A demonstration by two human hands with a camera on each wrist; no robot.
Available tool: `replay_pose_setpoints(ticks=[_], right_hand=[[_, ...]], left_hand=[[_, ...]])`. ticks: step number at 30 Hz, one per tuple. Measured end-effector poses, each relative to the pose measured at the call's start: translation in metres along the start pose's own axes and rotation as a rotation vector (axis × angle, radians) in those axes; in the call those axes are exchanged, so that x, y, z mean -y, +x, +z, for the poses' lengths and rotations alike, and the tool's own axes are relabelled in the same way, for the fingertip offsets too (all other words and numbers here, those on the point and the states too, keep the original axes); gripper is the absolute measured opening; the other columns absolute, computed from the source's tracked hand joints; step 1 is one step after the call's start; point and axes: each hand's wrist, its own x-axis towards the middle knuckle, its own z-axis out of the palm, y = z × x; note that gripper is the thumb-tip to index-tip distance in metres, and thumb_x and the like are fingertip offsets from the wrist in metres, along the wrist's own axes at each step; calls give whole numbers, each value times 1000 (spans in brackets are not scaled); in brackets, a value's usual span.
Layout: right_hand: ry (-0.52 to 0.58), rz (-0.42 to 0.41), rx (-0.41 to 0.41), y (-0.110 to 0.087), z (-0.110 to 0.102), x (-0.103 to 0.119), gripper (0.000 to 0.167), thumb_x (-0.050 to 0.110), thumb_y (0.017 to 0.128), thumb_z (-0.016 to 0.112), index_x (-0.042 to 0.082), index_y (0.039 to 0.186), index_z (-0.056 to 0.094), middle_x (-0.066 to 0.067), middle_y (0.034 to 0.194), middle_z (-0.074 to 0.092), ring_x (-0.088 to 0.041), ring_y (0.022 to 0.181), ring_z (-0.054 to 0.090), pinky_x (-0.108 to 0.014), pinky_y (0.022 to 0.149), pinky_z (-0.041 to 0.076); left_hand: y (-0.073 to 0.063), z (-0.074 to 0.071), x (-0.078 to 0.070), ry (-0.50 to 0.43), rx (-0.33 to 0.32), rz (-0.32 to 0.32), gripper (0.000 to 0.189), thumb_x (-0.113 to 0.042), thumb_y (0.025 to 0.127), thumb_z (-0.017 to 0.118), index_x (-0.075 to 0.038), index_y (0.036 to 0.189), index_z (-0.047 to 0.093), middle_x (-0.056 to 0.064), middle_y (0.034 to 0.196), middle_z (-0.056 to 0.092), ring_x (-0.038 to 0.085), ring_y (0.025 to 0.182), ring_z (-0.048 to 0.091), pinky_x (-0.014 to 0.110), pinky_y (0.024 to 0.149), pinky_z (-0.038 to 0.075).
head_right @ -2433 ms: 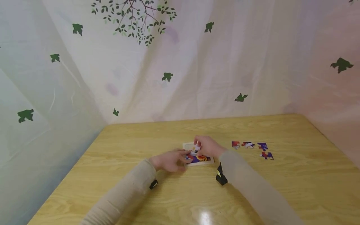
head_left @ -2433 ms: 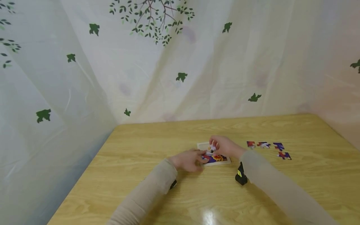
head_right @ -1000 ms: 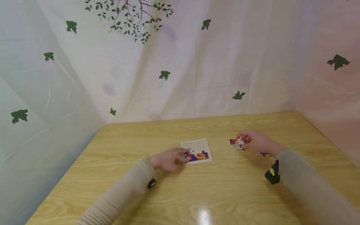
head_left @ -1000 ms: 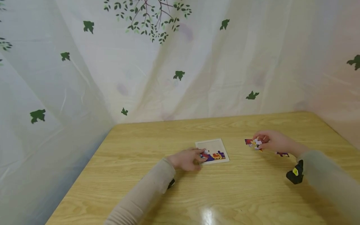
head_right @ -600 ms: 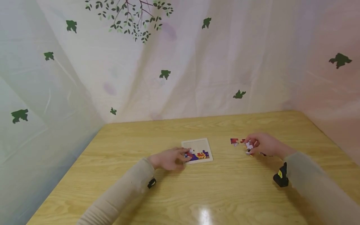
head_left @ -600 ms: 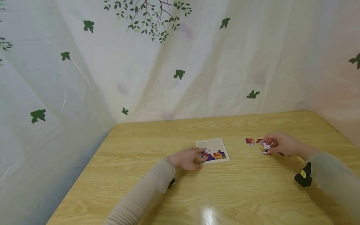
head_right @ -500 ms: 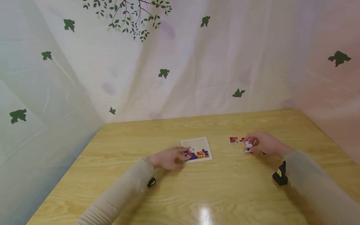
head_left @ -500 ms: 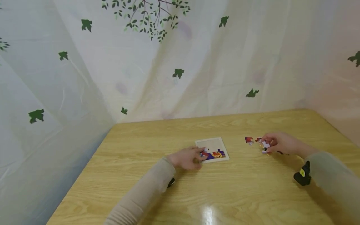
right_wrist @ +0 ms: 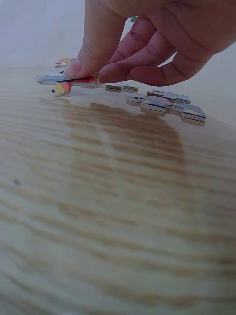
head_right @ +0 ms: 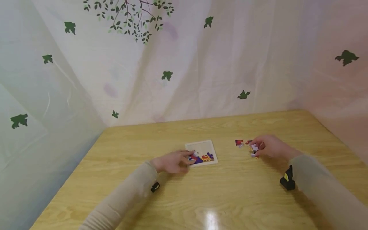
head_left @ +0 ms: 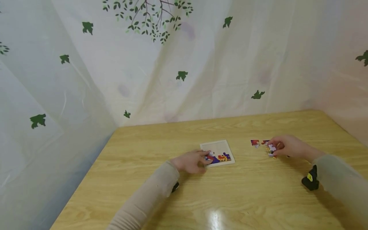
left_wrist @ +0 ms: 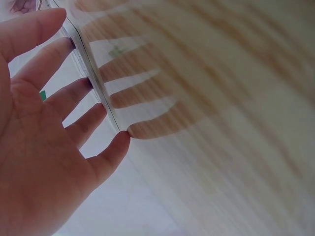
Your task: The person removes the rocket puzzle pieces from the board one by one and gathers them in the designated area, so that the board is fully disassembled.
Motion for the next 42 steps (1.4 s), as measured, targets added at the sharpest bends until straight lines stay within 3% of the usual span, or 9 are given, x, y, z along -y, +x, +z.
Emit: replay_pose_setpoints(ticks=[9,18,30,42], right_hand=[[-28,-6,-1,1,2,4,33,10,82,71,-2,111,62,-1,84,59,-13,75,50,-25,61,44],[-22,11,1,3,1,4,35,12,81,73,-4,110,64,-3,86,63,-14,78,56,-29,66,48],[-57,39,-11,0,-3,4,35,10,79,74,-6,108,64,-4,82,60,-17,74,51,-31,65,46],[-75,35,-1,-1,-1,3,17,5,80,71,-2,96,68,-3,82,63,-16,74,53,-32,65,48]], left_hand=[[-2,1,2,-21,1,-11,47,-26,94,56,-21,139,46,1,157,22,26,144,21,38,116,21],[-1,0,2,-32,7,-9,47,-25,94,56,-21,140,46,1,158,21,27,145,20,39,117,20],[0,-5,-2,-27,9,-4,47,-25,94,56,-20,140,46,1,158,21,27,145,20,39,117,20],[0,0,-4,-44,15,-22,46,-26,94,56,-21,139,47,0,158,21,26,145,19,40,117,19]])
